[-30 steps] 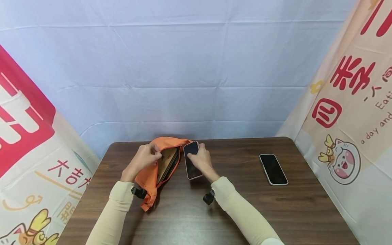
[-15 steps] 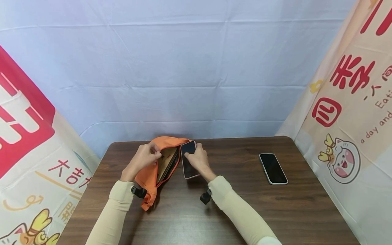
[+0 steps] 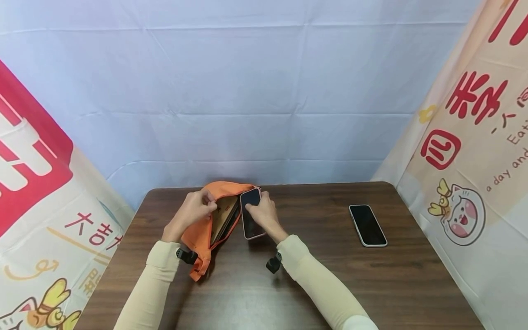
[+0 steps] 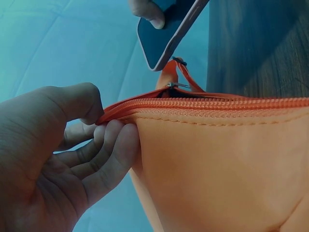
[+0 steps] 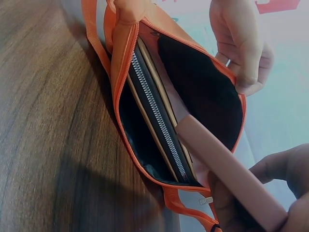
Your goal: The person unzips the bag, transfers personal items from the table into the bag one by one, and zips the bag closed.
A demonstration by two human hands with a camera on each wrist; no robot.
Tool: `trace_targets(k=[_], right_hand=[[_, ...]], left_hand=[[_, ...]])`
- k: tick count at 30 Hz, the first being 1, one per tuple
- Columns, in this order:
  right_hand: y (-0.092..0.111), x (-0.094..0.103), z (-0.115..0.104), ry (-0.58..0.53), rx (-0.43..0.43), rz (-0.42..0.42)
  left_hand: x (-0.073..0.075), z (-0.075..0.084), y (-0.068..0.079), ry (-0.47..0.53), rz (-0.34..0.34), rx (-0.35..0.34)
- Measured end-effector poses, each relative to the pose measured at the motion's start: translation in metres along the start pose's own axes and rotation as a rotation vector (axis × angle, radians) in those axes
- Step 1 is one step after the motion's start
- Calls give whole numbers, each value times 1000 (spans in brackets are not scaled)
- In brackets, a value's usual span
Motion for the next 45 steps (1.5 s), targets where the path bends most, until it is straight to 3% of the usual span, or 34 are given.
trace_targets(k=[18,45], right_hand=[[0,-11,0,-56,-8,-12],[-3,-28,-4,-55,-6,-30]], left_hand=[[-1,-2,0,-3,9,-9],[-2,-3,-2,7,7,10]])
Point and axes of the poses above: each hand's wrist, its own y-axis away from the middle knuckle, its own x-axis out of the back of the hand, z = x × y, the point moved 5 cm from there along -y, towards the middle knuckle, and after that the axes turned 3 degrees about y, right-handed, at the moved point
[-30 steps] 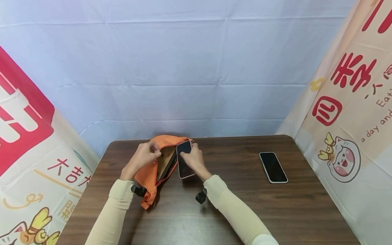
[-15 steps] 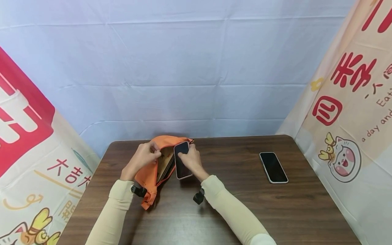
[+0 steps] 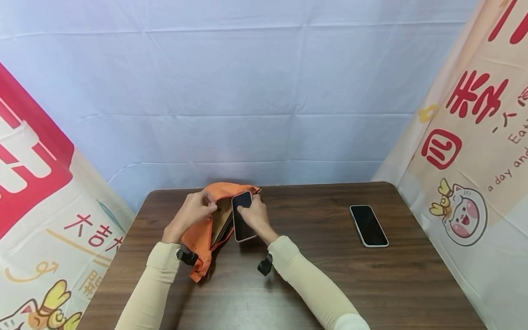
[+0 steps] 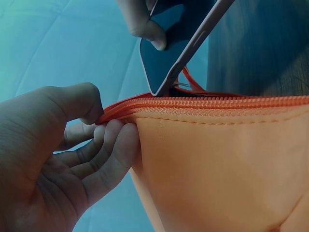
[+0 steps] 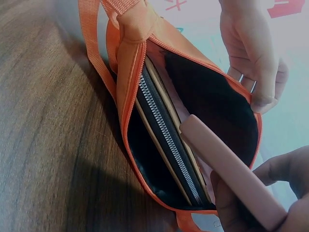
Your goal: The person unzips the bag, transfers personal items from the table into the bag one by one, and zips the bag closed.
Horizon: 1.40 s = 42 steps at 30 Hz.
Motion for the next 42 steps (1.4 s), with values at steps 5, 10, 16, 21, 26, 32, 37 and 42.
trace_targets(k=[5,10,16,21,26,32,37,42], right_hand=[[0,-3,-2,27,-1,5],[1,-6,-4,7,-5,-11],[1,-10,-4,6,3,-31],[1,-13,-3,30,18,-44],[2,-16,-5,24,29,-43],[1,-20,-6,21,16,-37],[0,-23,-6,14,8,-40],[1,-24,-7,-4,6,-57]], left_hand=[[1,1,0,5,-6,0],[2,2,1,0,-3,-4],[3,3,0,3,-2,-11],[3,2,0,-3,-1,-16],[3,1,0,-3,-4,-15],[4,1,1,3,-4,-9],[5,1,1,1,-1,-5],[5,1,2,0,0,-4]])
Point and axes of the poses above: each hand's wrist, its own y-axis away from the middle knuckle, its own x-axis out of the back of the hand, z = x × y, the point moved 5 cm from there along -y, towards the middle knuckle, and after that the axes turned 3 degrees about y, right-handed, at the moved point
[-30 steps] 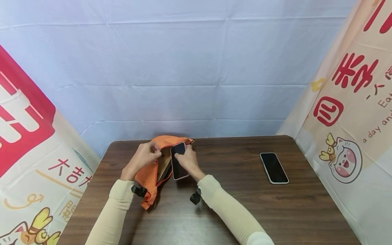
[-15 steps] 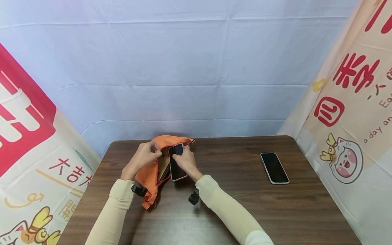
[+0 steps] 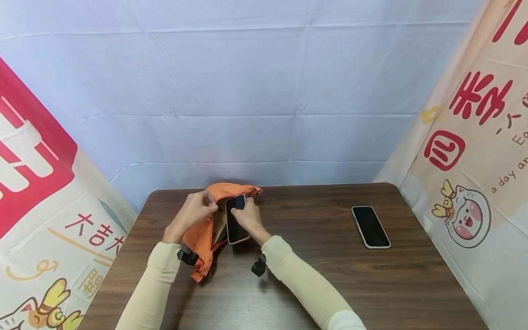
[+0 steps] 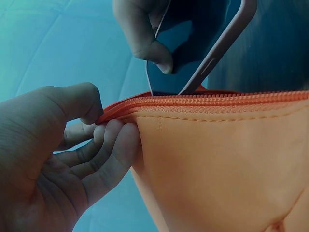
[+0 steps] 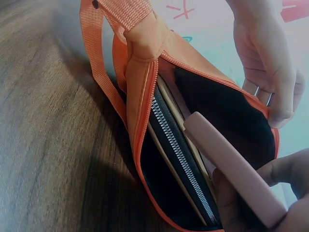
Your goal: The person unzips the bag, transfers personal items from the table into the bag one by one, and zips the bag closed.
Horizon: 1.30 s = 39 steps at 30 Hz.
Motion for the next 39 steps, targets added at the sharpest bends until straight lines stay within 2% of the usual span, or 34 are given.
trace_targets(k=[22,39], right_hand=[[0,-7,2,-85,-15,-36],[-2,-11,3,-132,9,-21]], left_hand=[[0,-2,2,-16,12,-11],[1,-2,1,-15,18,-18]])
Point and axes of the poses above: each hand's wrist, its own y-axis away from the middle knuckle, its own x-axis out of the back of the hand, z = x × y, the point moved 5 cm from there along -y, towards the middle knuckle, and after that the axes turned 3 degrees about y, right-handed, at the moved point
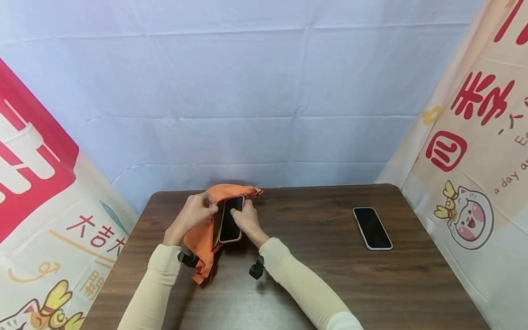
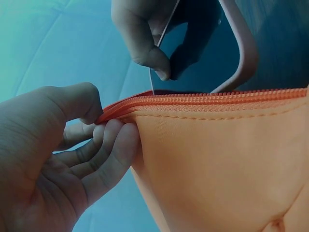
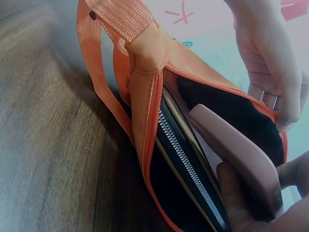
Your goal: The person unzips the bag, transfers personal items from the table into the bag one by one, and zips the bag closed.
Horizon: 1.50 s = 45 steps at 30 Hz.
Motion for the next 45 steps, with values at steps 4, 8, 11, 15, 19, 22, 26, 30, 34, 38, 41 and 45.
trace_targets(k=[4,8,11,15,19,22,26,30,34,38,41,45], right_hand=[[1,0,-2,-17,1,-10],[3,0,-4,-33,-13,-25],[3,-1,-3,-34,-22,-24],[1,-2,-2,-22,-25,-17],[-1,-2,0,-19,-28,-23],[-1,-3,0,-43,-35,-33],[-1,-5,0,-88,-46,-42],[-2,-6,1,-117,-56,-44],[-4,-8,2,-131,-62,-52],[-5,-9,2,-137,-69,-62],[-5,-10,1,-141,-78,-68],[-6,-12,1,-154,-87,-77]], left_hand=[[1,2,-1,0,7,-9],[1,3,-1,-3,10,-7],[1,3,0,-4,10,-6],[1,4,0,0,9,-8],[1,3,0,1,5,-6],[1,2,0,-2,6,-2],[0,1,-1,2,5,-1],[0,0,-1,7,5,0],[0,0,-1,7,9,-1],[0,1,-1,10,7,-8],[0,2,0,2,6,-17],[1,2,0,-36,16,-36]])
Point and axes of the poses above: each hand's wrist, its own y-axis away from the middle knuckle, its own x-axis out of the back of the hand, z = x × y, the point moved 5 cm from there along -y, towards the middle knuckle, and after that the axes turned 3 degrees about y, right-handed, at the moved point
